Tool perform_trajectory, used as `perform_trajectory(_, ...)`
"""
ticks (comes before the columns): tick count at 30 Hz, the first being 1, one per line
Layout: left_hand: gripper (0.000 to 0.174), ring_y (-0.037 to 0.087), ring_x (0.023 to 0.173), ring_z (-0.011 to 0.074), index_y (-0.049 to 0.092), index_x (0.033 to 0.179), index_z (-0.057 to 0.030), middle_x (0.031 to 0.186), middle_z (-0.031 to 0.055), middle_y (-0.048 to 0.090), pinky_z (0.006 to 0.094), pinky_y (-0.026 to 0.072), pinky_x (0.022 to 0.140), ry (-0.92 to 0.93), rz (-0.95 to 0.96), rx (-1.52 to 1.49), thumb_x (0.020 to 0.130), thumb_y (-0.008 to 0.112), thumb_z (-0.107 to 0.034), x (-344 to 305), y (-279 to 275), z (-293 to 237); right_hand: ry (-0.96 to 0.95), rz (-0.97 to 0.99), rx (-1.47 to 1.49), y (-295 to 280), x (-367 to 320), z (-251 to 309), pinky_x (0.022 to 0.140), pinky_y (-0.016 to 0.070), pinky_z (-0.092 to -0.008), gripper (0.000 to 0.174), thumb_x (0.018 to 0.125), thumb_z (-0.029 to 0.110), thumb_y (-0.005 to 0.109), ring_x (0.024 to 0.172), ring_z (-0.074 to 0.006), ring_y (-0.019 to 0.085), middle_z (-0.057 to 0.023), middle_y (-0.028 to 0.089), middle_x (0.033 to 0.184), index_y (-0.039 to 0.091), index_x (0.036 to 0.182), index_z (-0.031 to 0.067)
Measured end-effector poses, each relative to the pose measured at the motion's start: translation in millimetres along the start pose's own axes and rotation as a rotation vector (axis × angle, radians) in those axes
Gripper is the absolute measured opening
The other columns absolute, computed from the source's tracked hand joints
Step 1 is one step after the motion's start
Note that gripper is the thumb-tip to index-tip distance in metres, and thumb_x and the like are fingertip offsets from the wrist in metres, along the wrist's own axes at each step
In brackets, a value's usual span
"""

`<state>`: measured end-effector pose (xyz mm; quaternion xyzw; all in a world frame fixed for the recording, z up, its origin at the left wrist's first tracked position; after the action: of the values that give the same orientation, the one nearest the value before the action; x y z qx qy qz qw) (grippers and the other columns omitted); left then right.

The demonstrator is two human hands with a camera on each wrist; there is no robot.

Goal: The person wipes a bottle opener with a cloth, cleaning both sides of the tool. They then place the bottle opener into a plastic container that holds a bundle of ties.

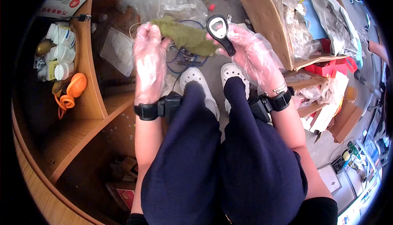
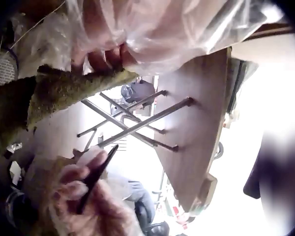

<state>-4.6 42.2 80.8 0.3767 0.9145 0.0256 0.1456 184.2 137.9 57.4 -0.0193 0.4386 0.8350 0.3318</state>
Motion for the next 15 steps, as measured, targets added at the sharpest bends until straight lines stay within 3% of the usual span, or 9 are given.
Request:
perform_trajectory(4,0.010,0.054,0.085,0.0123,0.054,0.103,-0.0083,0.095,0.0012,0.056,0.0305,0.0448,0.077,-0.057,0.174,-0.303,0.098,0.054,-0.016,3.1,-11.2,-4.4,-0.056,-0.001,-0.012,0.1,2.5,-0.5,0.090,0.0427,-0.0270,0.027,0.096,0.020,0.054,0.102,-0.0121,0.055,-0.0086,0.062,0.117,0.059,0.115,0.0010)
perform_trajectory(7,0.014,0.056,0.091,0.0138,0.054,0.107,-0.0066,0.102,0.0031,0.059,0.0298,0.0448,0.078,-0.069,0.190,-0.322,0.097,0.055,-0.016,5.4,-10.5,-8.0,-0.003,-0.126,-0.275,5.5,-0.4,9.5,0.090,0.0407,-0.0258,0.025,0.093,0.020,0.059,0.102,-0.0111,0.054,-0.0070,0.061,0.120,0.061,0.109,0.0020)
perform_trajectory(9,0.016,0.056,0.093,0.0141,0.054,0.110,-0.0060,0.104,0.0035,0.059,0.0294,0.0447,0.079,-0.067,0.201,-0.299,0.097,0.055,-0.016,4.0,-9.6,-10.5,-0.132,0.015,-0.624,9.0,-1.5,16.9,0.090,0.0401,-0.0256,0.019,0.089,0.019,0.063,0.100,-0.0106,0.053,-0.0055,0.060,0.123,0.065,0.100,0.0024)
perform_trajectory(13,0.020,0.056,0.099,0.0149,0.054,0.113,-0.0058,0.109,0.0034,0.059,0.0288,0.0432,0.084,-0.100,0.327,-0.265,0.096,0.055,-0.016,-0.2,-5.5,-11.5,-0.161,0.198,-0.721,21.0,2.1,15.9,0.092,0.0393,-0.0263,0.019,0.088,0.020,0.063,0.104,-0.0111,0.052,-0.0060,0.057,0.128,0.068,0.088,0.0017)
perform_trajectory(15,0.020,0.055,0.100,0.0148,0.054,0.113,-0.0057,0.109,0.0032,0.058,0.0287,0.0426,0.086,-0.119,0.342,-0.281,0.096,0.055,-0.015,-6.2,-0.3,-14.2,-0.209,0.183,-0.696,11.4,12.2,7.0,0.092,0.0408,-0.0271,0.024,0.088,0.025,0.064,0.102,-0.0132,0.055,-0.0073,0.060,0.126,0.069,0.094,0.0018)
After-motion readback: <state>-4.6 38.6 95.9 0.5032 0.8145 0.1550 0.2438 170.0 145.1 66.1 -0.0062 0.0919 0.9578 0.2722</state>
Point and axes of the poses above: each hand's wrist, its own x-axis towards the middle knuckle, its own y-axis out of the palm, z = x × y, the point moved 1 cm from there along x, towards the middle knuckle
